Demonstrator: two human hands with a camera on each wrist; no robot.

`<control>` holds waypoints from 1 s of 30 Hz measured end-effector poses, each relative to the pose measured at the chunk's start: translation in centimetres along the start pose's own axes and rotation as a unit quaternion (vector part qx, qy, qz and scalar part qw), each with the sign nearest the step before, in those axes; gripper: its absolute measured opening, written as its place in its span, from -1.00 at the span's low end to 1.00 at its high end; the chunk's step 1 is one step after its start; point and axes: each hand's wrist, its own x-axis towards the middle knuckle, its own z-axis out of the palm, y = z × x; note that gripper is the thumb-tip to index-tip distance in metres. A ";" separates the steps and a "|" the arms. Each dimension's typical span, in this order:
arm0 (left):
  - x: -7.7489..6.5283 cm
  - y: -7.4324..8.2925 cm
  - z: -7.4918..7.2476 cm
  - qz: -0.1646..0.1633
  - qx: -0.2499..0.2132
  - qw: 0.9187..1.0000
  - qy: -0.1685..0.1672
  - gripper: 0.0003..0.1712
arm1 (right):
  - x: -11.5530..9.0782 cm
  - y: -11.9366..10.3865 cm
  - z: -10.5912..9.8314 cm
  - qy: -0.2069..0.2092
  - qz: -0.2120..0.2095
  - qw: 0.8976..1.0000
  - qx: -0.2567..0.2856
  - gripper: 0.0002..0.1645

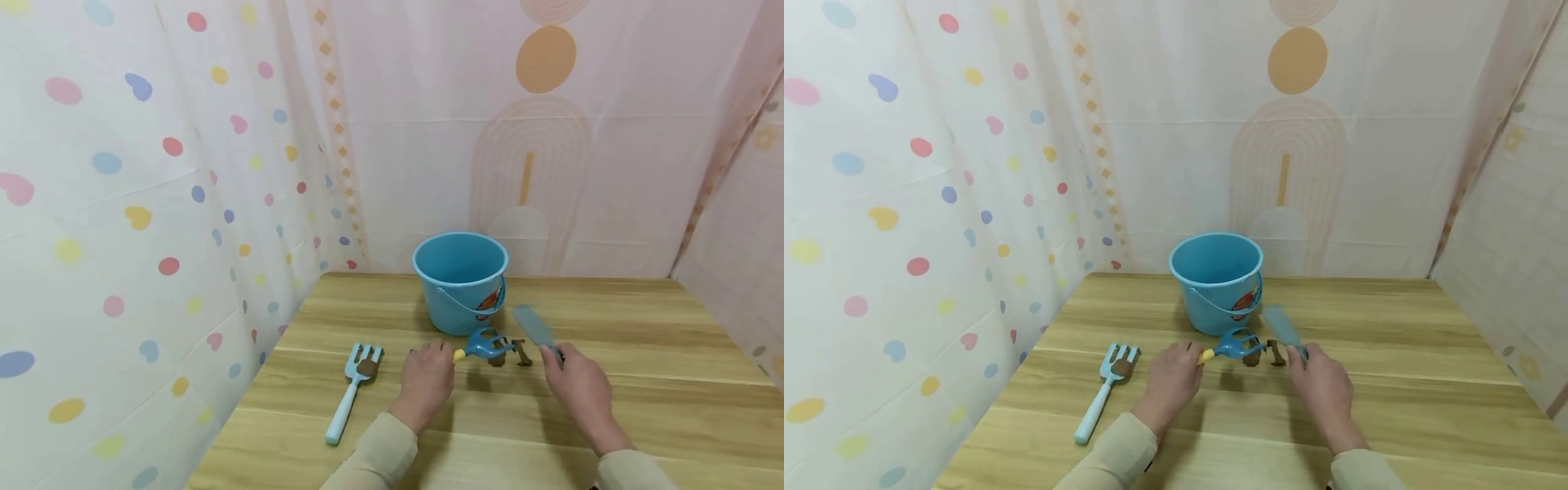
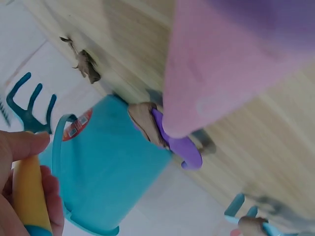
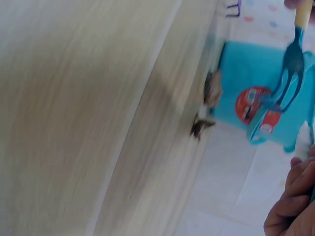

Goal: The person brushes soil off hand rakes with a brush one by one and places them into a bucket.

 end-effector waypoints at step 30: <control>1.0 -1.2 -1.0 0.000 -0.028 0.991 0.131 -0.73 | -0.2 1.4 1.2 -0.026 0.016 0.998 -0.059 -0.58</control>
